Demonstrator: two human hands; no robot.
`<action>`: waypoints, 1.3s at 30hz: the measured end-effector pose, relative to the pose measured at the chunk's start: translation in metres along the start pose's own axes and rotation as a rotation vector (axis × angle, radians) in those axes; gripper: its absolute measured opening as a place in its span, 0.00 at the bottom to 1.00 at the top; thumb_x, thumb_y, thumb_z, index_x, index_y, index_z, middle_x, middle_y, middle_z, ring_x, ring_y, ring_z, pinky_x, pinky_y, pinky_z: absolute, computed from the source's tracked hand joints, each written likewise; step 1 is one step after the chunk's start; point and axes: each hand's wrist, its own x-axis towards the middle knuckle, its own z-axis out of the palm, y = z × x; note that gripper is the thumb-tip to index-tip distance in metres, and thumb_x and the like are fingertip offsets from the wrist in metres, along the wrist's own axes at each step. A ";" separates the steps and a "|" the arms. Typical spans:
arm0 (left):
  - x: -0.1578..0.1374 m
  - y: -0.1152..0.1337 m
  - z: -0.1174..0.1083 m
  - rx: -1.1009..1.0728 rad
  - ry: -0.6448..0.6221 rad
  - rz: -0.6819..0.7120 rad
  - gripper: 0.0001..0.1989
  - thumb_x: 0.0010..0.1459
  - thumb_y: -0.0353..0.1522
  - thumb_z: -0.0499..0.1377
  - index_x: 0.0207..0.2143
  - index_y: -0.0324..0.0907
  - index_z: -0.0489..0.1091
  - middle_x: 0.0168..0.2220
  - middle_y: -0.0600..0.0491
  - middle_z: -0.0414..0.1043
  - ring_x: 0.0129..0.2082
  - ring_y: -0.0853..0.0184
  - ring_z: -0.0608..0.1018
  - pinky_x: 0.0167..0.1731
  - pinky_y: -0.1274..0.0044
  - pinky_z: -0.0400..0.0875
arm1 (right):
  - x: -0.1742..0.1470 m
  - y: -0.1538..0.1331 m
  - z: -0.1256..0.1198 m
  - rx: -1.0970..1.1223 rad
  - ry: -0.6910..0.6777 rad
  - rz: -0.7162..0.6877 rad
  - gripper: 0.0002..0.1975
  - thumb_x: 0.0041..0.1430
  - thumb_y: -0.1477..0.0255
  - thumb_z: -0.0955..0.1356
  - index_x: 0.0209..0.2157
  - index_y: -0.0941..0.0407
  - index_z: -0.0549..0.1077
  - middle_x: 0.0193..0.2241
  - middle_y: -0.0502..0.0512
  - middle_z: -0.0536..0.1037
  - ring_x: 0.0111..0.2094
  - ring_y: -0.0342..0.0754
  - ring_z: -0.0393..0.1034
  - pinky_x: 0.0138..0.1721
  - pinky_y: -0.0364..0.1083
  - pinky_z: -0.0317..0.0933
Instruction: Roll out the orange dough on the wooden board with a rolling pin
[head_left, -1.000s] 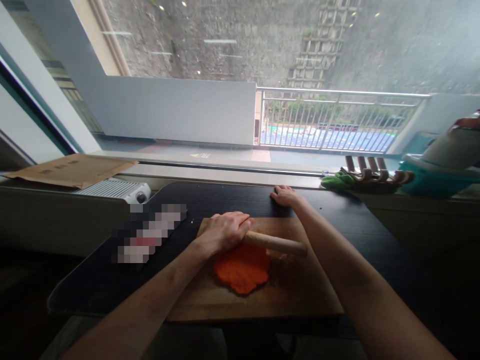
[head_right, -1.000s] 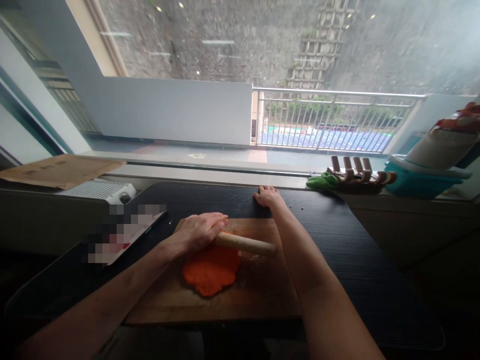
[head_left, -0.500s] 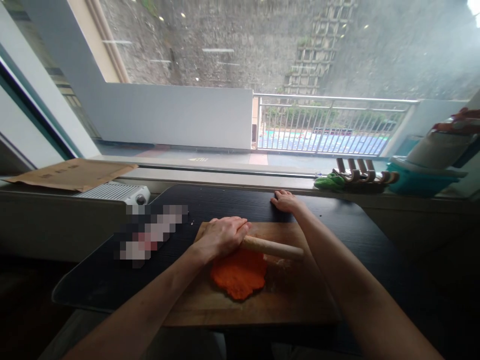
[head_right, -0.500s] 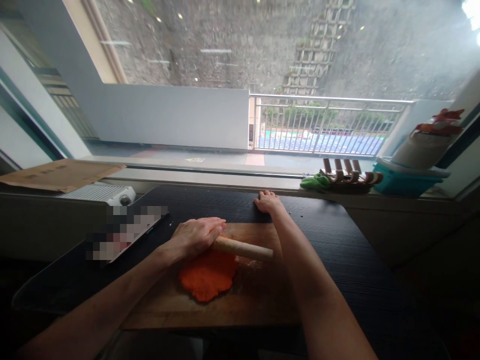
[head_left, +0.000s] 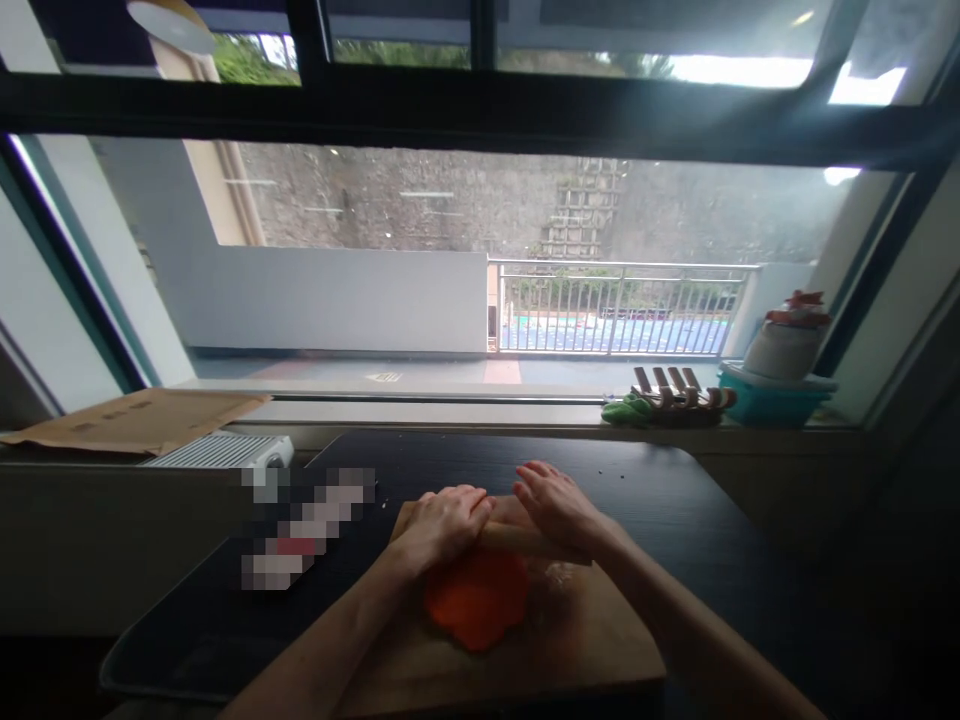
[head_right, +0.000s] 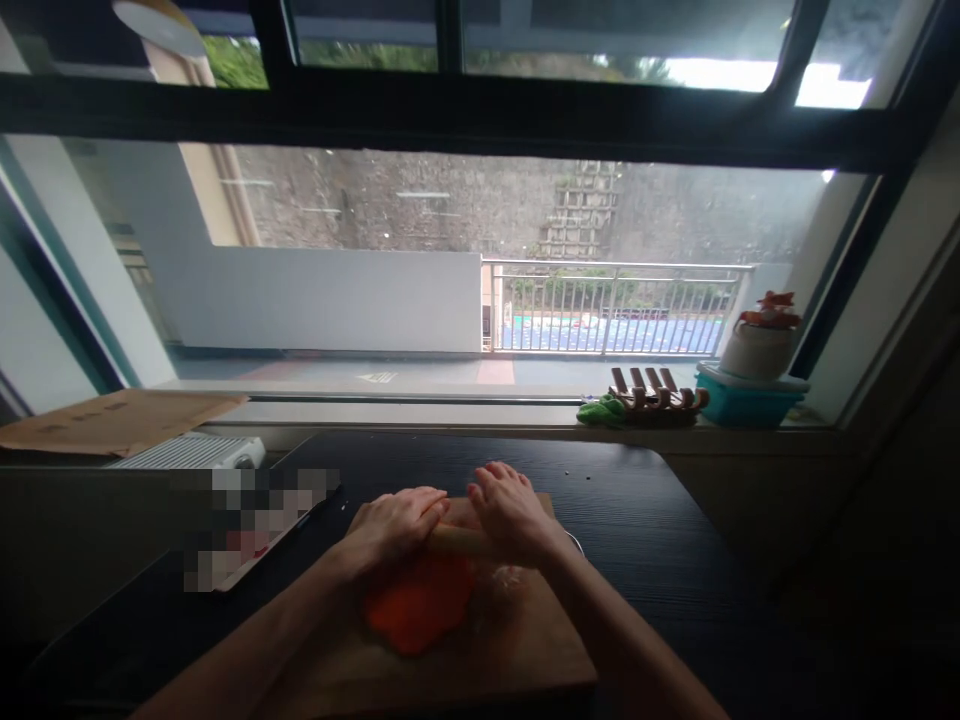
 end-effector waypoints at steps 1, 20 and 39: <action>-0.001 -0.001 0.002 0.002 0.015 0.002 0.23 0.65 0.43 0.41 0.49 0.49 0.72 0.52 0.52 0.75 0.51 0.58 0.75 0.50 0.67 0.66 | -0.013 -0.008 0.001 -0.015 0.021 -0.003 0.23 0.69 0.62 0.52 0.57 0.55 0.66 0.60 0.59 0.64 0.61 0.51 0.57 0.58 0.50 0.52; -0.011 0.004 0.020 0.043 0.311 0.125 0.21 0.67 0.41 0.42 0.40 0.44 0.73 0.41 0.49 0.76 0.42 0.60 0.76 0.47 0.68 0.64 | -0.053 -0.039 -0.008 -0.208 0.187 0.077 0.19 0.69 0.66 0.54 0.46 0.53 0.73 0.48 0.59 0.75 0.52 0.53 0.65 0.54 0.51 0.53; 0.002 0.009 0.018 0.097 0.043 0.150 0.24 0.66 0.39 0.40 0.57 0.43 0.65 0.60 0.46 0.65 0.61 0.60 0.66 0.60 0.64 0.57 | -0.039 -0.009 -0.002 -0.143 0.117 0.177 0.22 0.68 0.57 0.53 0.49 0.50 0.72 0.52 0.56 0.72 0.58 0.53 0.58 0.58 0.56 0.48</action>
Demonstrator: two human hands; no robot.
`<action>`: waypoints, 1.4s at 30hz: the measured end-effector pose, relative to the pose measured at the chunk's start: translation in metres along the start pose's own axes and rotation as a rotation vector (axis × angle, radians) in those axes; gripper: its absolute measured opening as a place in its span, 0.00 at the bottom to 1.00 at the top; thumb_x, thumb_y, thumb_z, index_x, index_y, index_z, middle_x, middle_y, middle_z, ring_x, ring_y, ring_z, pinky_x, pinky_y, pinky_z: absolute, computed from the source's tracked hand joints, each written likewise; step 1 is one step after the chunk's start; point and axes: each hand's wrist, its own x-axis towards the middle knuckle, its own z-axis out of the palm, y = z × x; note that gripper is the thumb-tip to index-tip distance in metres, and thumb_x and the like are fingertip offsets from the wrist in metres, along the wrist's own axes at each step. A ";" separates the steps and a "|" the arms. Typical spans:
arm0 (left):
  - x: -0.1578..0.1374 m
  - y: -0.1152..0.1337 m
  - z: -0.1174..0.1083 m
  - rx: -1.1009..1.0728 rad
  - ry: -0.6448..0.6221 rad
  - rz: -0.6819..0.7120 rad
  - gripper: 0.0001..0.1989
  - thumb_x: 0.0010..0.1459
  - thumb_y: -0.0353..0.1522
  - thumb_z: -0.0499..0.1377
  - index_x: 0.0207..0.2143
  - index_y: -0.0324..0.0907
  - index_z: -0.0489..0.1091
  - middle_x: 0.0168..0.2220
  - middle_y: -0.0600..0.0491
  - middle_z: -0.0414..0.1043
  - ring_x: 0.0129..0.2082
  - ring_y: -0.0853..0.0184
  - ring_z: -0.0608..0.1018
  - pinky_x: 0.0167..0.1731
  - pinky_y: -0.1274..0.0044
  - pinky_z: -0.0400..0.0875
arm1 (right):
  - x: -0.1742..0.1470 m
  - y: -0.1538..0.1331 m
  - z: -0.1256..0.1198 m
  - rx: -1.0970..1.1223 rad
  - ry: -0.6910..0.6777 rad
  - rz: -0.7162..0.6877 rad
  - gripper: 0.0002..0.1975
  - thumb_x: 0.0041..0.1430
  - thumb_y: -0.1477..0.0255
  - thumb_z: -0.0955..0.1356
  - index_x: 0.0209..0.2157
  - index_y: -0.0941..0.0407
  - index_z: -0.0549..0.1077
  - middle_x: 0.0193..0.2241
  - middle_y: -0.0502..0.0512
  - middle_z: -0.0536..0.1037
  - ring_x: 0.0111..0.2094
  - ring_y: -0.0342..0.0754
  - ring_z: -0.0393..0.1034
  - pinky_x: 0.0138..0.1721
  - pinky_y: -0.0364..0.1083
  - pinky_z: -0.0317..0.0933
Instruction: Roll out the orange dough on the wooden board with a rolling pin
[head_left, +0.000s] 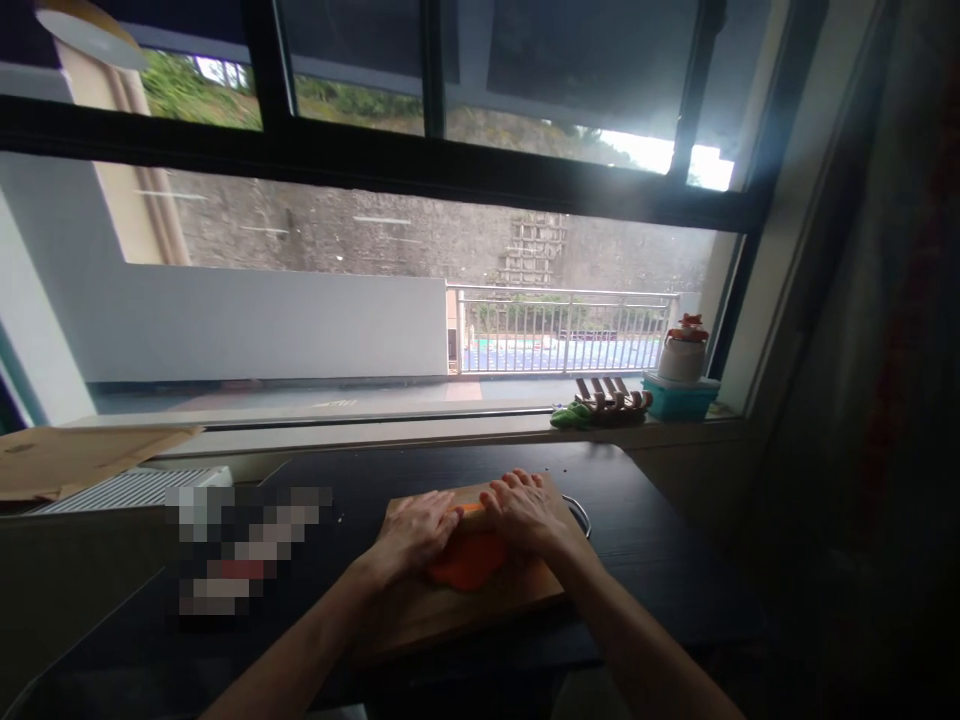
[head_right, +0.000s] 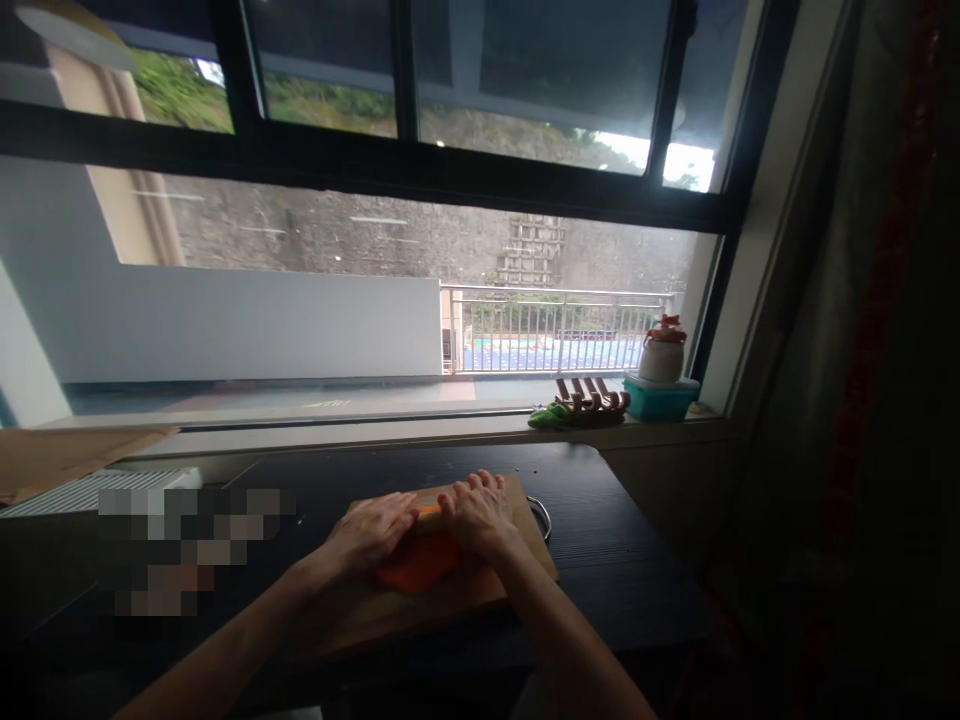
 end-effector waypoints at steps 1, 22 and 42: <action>0.003 -0.002 0.000 0.008 -0.011 0.002 0.23 0.66 0.38 0.40 0.57 0.45 0.66 0.61 0.47 0.65 0.62 0.60 0.65 0.60 0.62 0.56 | 0.006 0.001 -0.001 0.002 -0.010 0.017 0.21 0.68 0.57 0.54 0.49 0.49 0.72 0.52 0.57 0.72 0.58 0.54 0.58 0.57 0.56 0.48; -0.003 -0.001 0.003 -0.019 0.033 -0.066 0.26 0.66 0.41 0.40 0.61 0.43 0.62 0.63 0.44 0.60 0.65 0.56 0.58 0.62 0.55 0.47 | -0.014 -0.009 -0.004 0.006 -0.036 0.031 0.22 0.69 0.61 0.53 0.53 0.52 0.71 0.58 0.59 0.68 0.64 0.57 0.51 0.61 0.58 0.46; -0.010 0.000 0.001 0.015 0.001 -0.034 0.26 0.67 0.41 0.38 0.59 0.43 0.63 0.63 0.47 0.61 0.65 0.56 0.58 0.62 0.56 0.48 | -0.026 -0.009 -0.005 -0.039 -0.023 -0.001 0.24 0.70 0.61 0.52 0.55 0.53 0.68 0.60 0.59 0.64 0.65 0.57 0.47 0.61 0.59 0.41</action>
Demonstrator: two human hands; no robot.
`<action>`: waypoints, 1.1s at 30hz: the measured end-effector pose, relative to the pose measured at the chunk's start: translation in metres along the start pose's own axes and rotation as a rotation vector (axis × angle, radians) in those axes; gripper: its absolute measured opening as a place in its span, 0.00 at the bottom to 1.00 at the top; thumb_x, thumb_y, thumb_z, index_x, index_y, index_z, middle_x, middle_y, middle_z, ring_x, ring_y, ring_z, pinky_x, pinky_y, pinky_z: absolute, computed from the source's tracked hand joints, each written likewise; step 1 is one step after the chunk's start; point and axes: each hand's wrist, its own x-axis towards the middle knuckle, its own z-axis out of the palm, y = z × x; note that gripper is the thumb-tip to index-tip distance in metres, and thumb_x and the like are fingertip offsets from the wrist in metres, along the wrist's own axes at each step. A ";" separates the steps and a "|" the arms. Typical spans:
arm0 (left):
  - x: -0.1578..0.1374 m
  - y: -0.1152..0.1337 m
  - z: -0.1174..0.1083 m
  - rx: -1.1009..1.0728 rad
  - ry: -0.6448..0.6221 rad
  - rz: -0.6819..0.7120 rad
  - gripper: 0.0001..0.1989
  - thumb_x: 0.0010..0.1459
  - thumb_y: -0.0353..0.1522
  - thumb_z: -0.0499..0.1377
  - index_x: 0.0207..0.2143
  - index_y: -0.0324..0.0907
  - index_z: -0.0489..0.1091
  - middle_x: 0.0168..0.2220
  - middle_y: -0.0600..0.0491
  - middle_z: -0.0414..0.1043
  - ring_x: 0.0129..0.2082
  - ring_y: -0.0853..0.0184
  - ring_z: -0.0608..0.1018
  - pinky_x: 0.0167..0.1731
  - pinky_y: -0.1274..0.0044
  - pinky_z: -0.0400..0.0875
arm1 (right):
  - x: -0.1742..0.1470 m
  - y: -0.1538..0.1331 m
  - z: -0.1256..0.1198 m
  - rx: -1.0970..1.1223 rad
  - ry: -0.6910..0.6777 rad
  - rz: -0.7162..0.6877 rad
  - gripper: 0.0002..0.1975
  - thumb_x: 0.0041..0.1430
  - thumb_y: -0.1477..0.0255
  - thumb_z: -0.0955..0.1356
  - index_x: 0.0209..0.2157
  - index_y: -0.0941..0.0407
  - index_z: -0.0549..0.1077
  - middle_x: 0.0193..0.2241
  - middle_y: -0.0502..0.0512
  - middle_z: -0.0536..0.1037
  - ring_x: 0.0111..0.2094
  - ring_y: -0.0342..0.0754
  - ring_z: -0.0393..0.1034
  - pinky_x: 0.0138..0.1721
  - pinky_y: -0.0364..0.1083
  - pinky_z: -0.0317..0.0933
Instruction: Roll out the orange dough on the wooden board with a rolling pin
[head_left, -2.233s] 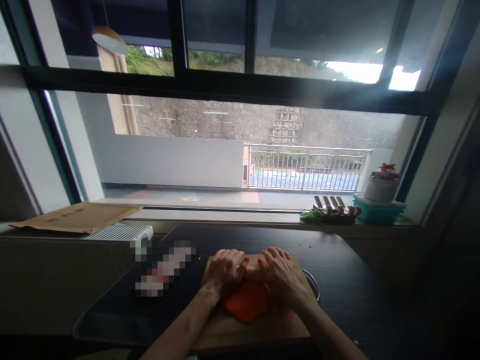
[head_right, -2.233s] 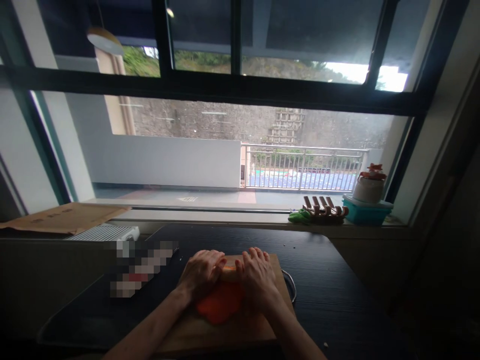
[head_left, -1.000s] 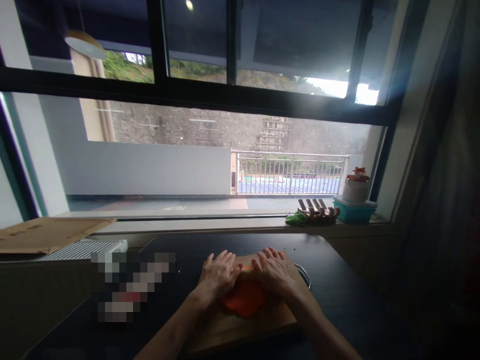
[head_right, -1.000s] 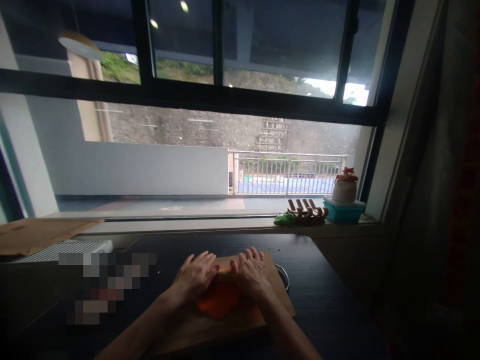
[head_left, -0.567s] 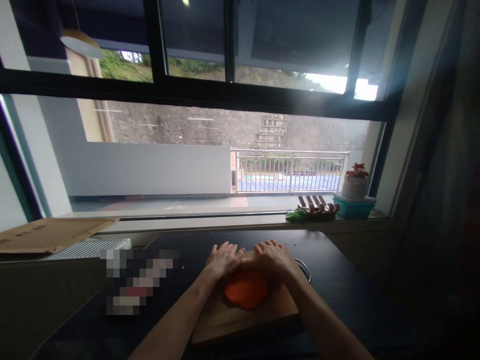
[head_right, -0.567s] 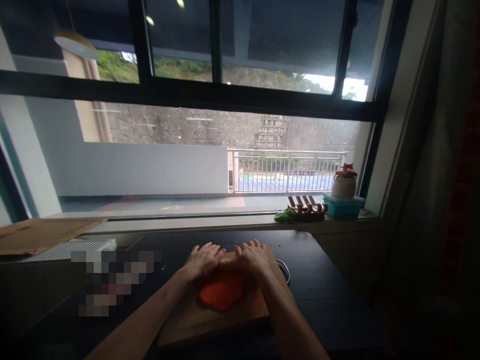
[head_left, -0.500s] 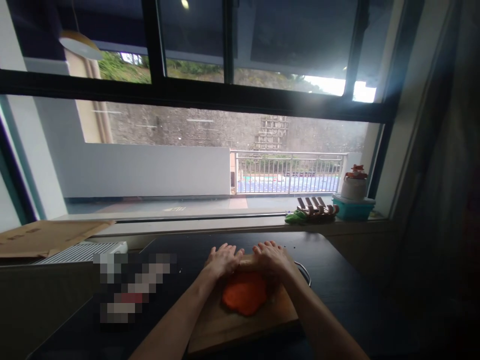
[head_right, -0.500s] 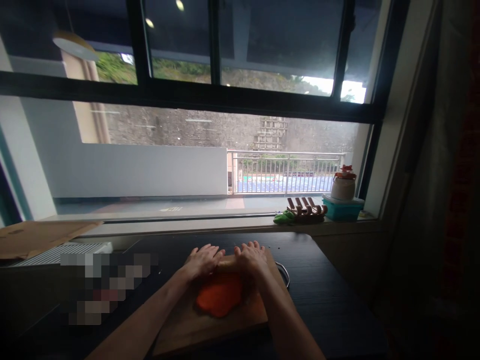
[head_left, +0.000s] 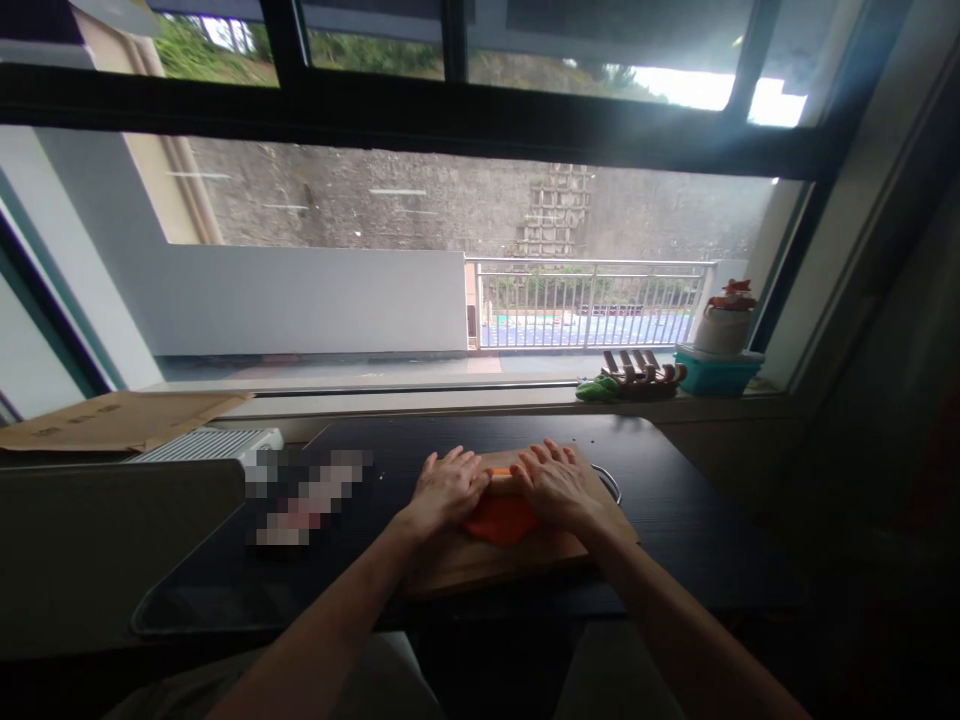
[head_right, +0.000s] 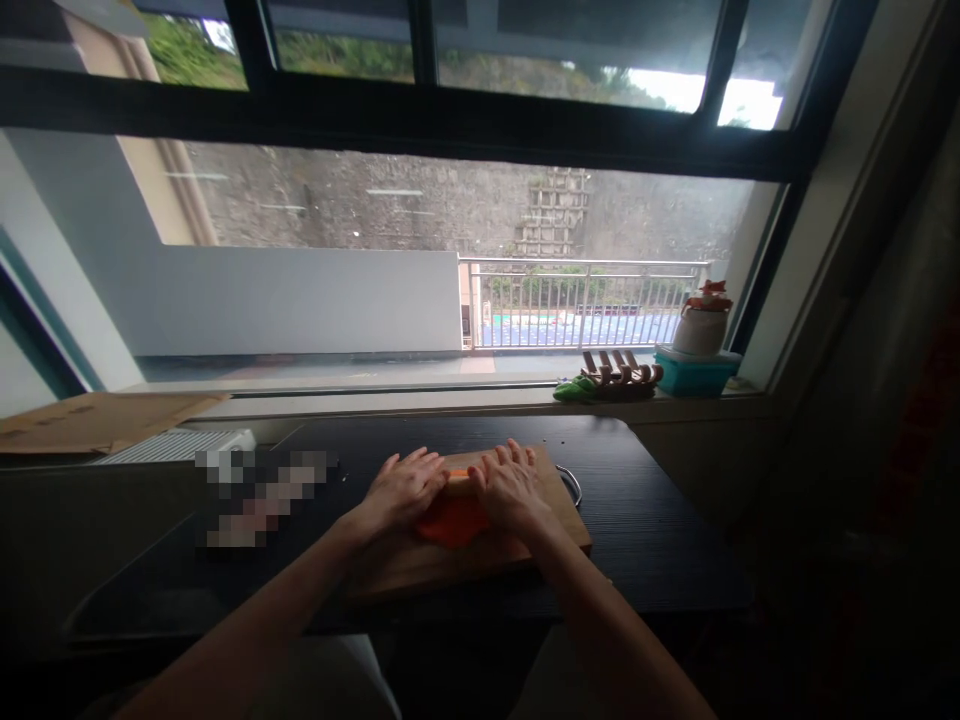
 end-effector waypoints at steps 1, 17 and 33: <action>0.010 -0.001 -0.001 0.005 -0.012 -0.010 0.25 0.67 0.41 0.38 0.58 0.44 0.64 0.63 0.47 0.62 0.65 0.55 0.58 0.61 0.53 0.49 | 0.008 0.000 -0.005 -0.029 -0.019 -0.003 0.22 0.70 0.62 0.52 0.54 0.53 0.69 0.59 0.60 0.66 0.64 0.57 0.49 0.60 0.59 0.44; -0.003 -0.004 0.000 0.011 -0.061 0.022 0.28 0.66 0.45 0.37 0.59 0.42 0.61 0.63 0.46 0.61 0.64 0.58 0.59 0.61 0.61 0.52 | 0.002 0.001 0.017 0.029 0.089 0.015 0.24 0.70 0.59 0.51 0.54 0.54 0.69 0.59 0.60 0.65 0.64 0.58 0.49 0.62 0.59 0.40; 0.038 -0.015 0.004 0.006 -0.079 0.002 0.27 0.66 0.45 0.35 0.53 0.48 0.67 0.59 0.48 0.67 0.61 0.55 0.64 0.57 0.51 0.56 | 0.038 0.007 -0.003 -0.090 -0.077 -0.056 0.21 0.69 0.63 0.52 0.53 0.51 0.69 0.54 0.62 0.69 0.59 0.59 0.56 0.54 0.62 0.53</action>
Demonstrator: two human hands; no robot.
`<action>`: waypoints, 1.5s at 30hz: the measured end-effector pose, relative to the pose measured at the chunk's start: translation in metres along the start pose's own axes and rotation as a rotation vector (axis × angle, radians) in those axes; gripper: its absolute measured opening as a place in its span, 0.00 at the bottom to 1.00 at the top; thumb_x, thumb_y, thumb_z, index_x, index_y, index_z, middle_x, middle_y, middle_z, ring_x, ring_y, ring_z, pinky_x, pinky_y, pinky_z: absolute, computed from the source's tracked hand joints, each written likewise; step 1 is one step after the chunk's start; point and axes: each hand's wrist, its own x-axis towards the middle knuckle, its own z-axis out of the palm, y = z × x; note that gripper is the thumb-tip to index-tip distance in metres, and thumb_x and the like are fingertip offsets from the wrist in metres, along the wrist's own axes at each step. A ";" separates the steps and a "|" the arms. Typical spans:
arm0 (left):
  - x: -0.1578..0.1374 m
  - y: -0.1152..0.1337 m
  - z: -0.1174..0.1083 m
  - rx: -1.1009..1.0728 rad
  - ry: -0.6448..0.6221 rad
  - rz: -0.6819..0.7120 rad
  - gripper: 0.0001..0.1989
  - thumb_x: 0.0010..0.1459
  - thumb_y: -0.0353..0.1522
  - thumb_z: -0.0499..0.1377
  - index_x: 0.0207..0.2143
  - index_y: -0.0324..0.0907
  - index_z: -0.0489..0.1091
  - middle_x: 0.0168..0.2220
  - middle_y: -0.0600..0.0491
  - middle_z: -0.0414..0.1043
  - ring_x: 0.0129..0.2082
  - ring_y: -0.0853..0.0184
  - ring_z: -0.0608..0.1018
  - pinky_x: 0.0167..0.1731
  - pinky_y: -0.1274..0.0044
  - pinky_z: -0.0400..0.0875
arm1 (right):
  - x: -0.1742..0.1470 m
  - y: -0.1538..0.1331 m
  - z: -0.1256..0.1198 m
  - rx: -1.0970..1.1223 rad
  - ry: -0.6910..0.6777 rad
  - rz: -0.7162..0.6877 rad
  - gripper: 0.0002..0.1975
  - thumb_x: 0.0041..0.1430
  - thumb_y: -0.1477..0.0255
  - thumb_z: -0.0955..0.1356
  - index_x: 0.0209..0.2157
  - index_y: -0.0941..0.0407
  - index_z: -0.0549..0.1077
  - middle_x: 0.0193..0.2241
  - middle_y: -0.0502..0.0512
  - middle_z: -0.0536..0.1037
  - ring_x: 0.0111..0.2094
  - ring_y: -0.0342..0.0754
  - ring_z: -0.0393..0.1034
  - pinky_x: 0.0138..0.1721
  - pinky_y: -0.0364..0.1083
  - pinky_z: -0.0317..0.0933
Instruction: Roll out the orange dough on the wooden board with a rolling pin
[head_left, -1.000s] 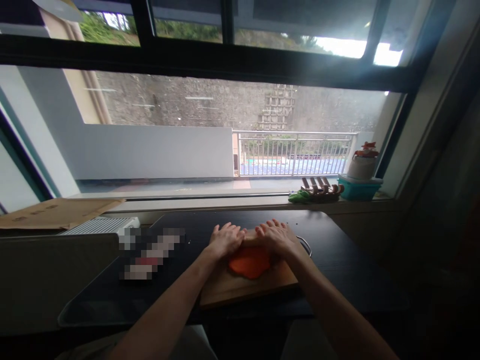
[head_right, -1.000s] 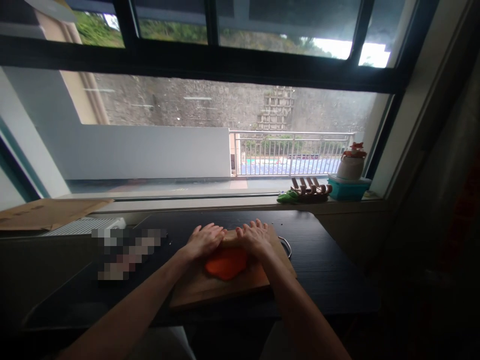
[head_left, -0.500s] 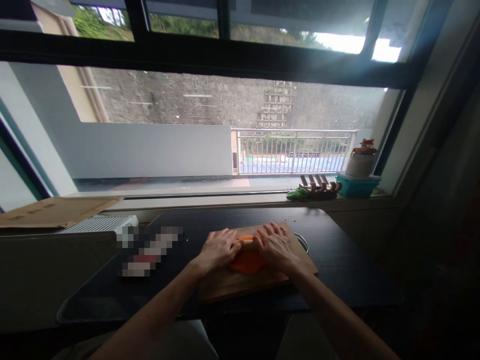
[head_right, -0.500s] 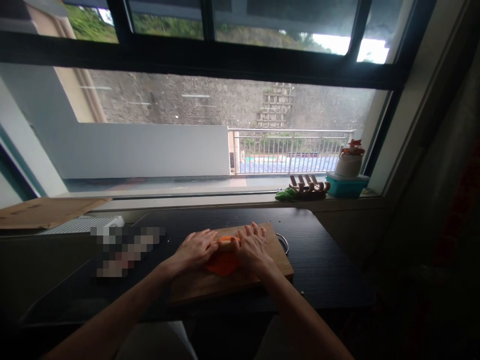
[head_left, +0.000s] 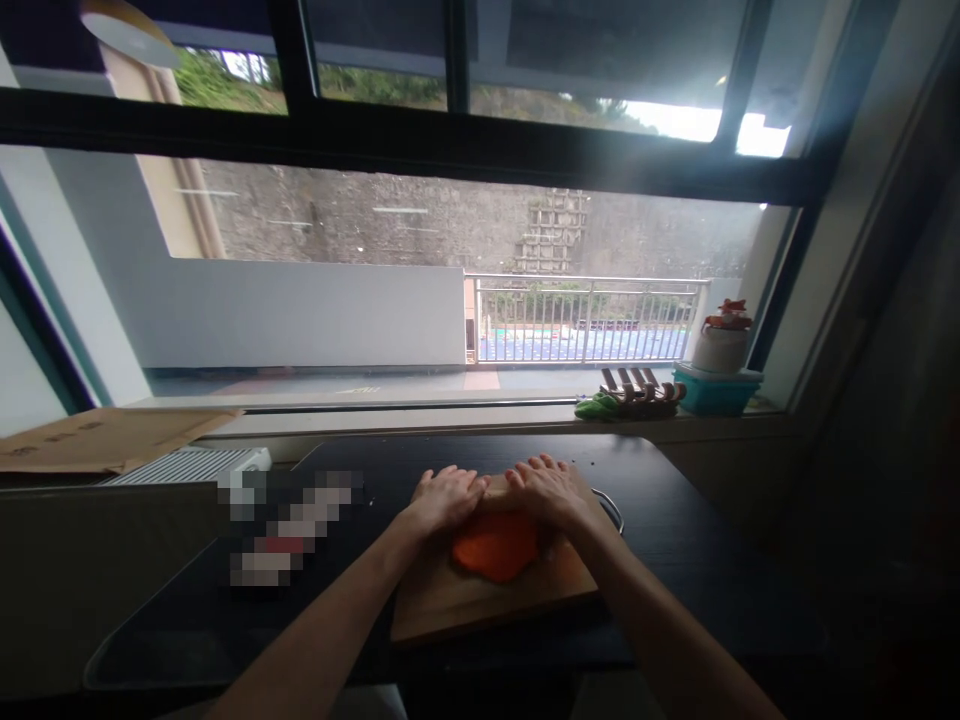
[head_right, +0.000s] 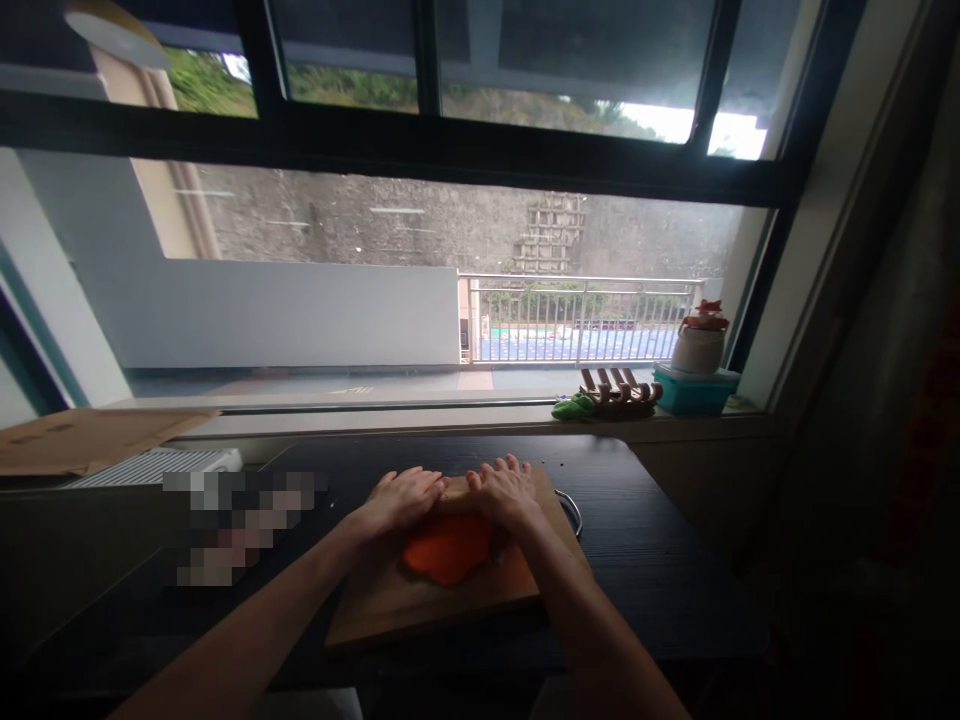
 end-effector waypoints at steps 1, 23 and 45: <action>-0.001 0.000 0.001 0.000 -0.003 -0.002 0.27 0.66 0.45 0.34 0.53 0.49 0.67 0.59 0.48 0.68 0.61 0.55 0.64 0.57 0.51 0.56 | -0.002 -0.001 -0.001 0.001 -0.006 -0.001 0.21 0.69 0.63 0.52 0.52 0.51 0.69 0.54 0.62 0.70 0.59 0.59 0.57 0.54 0.61 0.53; -0.008 0.008 -0.004 -0.052 -0.013 -0.069 0.27 0.65 0.47 0.35 0.53 0.49 0.67 0.58 0.47 0.68 0.60 0.56 0.66 0.56 0.53 0.57 | -0.002 0.002 -0.003 0.005 -0.009 -0.039 0.19 0.69 0.63 0.54 0.51 0.49 0.69 0.52 0.60 0.71 0.58 0.56 0.57 0.53 0.58 0.54; -0.008 0.007 -0.004 -0.063 -0.029 -0.072 0.29 0.66 0.46 0.33 0.50 0.48 0.69 0.57 0.47 0.69 0.57 0.57 0.70 0.56 0.53 0.57 | -0.003 0.003 -0.005 0.009 0.020 -0.055 0.18 0.69 0.64 0.54 0.50 0.49 0.70 0.51 0.59 0.71 0.56 0.56 0.59 0.51 0.57 0.56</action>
